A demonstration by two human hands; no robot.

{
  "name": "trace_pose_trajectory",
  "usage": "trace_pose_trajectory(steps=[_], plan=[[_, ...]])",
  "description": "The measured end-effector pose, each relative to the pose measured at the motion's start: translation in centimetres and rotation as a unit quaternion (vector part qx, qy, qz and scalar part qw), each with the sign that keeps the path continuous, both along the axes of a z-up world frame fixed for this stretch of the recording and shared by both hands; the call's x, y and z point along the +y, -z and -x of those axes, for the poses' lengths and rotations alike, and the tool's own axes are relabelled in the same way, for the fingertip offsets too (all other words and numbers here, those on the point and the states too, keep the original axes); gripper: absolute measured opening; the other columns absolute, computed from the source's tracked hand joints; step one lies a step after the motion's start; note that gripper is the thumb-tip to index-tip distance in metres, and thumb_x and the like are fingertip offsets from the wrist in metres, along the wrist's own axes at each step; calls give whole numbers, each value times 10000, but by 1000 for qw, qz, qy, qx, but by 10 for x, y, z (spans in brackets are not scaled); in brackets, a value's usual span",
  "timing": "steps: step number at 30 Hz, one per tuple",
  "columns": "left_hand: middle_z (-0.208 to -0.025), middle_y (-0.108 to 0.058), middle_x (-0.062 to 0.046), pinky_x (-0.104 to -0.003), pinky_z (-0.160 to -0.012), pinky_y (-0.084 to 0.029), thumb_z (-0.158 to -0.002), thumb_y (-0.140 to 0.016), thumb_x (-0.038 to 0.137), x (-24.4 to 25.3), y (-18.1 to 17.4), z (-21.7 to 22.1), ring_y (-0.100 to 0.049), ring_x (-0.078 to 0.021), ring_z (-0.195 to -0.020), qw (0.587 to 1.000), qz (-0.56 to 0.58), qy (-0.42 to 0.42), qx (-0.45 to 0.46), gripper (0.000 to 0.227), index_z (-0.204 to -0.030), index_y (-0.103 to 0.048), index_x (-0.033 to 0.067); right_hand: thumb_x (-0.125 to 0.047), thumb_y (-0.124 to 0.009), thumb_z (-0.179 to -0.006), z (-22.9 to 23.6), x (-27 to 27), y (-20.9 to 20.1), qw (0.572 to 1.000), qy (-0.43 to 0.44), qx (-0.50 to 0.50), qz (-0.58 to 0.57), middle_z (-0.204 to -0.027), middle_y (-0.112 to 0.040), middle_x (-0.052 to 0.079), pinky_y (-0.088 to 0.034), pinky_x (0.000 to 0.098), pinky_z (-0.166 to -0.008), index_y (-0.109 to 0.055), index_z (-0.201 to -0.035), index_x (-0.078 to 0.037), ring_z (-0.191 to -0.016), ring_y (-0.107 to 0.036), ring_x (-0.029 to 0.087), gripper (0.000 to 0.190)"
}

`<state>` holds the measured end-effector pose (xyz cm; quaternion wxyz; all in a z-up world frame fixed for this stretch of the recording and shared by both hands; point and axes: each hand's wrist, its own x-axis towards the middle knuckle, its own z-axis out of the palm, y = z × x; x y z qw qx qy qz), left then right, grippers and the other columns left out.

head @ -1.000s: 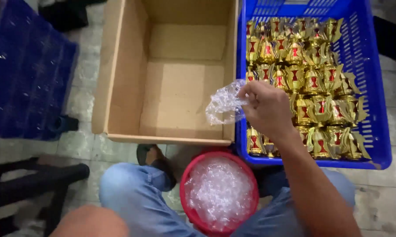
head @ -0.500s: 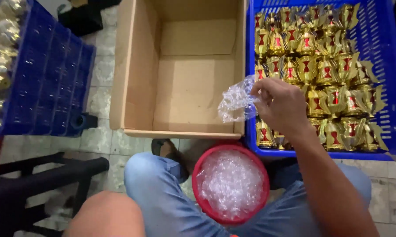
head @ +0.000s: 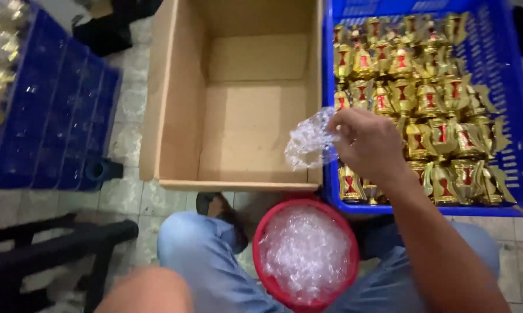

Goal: The person wraps gold-colored decorative objects in bubble wrap and places them into a cardboard box.

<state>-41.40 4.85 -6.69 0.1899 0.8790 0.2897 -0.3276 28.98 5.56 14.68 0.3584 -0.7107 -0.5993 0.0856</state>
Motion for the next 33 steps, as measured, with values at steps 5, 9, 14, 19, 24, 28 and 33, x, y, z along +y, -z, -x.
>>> trace_pose_trajectory(steps=[5,9,14,19,24,28,33], plan=[[-695,-640,67,-444,-493,-492,-795,-514,357,13,2,-10,-642,-231,-672,1000,0,18,-17,201,-675,-618,233,58,-716,-814,3,0,-8,1000,-7,-16,-4,-657,-577,38,-500,377,-612,-745,-924,-98,-603,-623,240,193],[-682,-636,68,-440,-480,-487,-782,-522,354,41,31,-66,-638,-228,-657,997,-23,28,-64,195,-657,-611,235,14,-711,-763,-2,4,-7,999,-7,-41,1,-660,-598,34,-526,404,-644,-728,-947,-164,-629,-655,258,257],[-665,-630,69,-435,-464,-481,-767,-532,350,78,38,-115,-633,-223,-638,993,-31,55,-102,189,-633,-602,237,17,-705,-795,8,-2,-12,1000,-1,-10,16,-616,-593,4,-516,336,-585,-729,-887,-154,-553,-629,204,196],[-648,-624,70,-430,-448,-475,-752,-542,346,143,2,-129,-628,-219,-619,989,-61,83,-104,185,-610,-593,239,-37,-715,-788,6,-3,-10,999,-4,-36,0,-631,-581,2,-526,350,-580,-703,-896,-180,-584,-664,210,181],[-632,-618,71,-425,-433,-469,-736,-552,343,171,-11,-162,-624,-215,-600,983,-95,84,-129,183,-587,-584,241,-55,-711,-817,5,-4,-10,999,-4,-31,10,-615,-580,5,-521,350,-568,-713,-888,-166,-558,-649,215,132],[-618,-613,72,-421,-420,-465,-724,-560,340,92,-249,-261,-620,-212,-585,983,-106,76,-129,184,-568,-577,243,-11,-708,-789,4,-4,-7,999,-12,-45,15,-636,-602,34,-519,393,-591,-727,-916,-148,-606,-672,267,188],[-602,-607,73,-416,-404,-459,-709,-570,336,6,-332,-288,-615,-207,-566,989,-77,52,-118,187,-545,-568,245,-5,-736,-752,8,-8,-6,998,-20,-53,27,-672,-596,13,-532,402,-672,-704,-940,-180,-671,-673,261,259]])
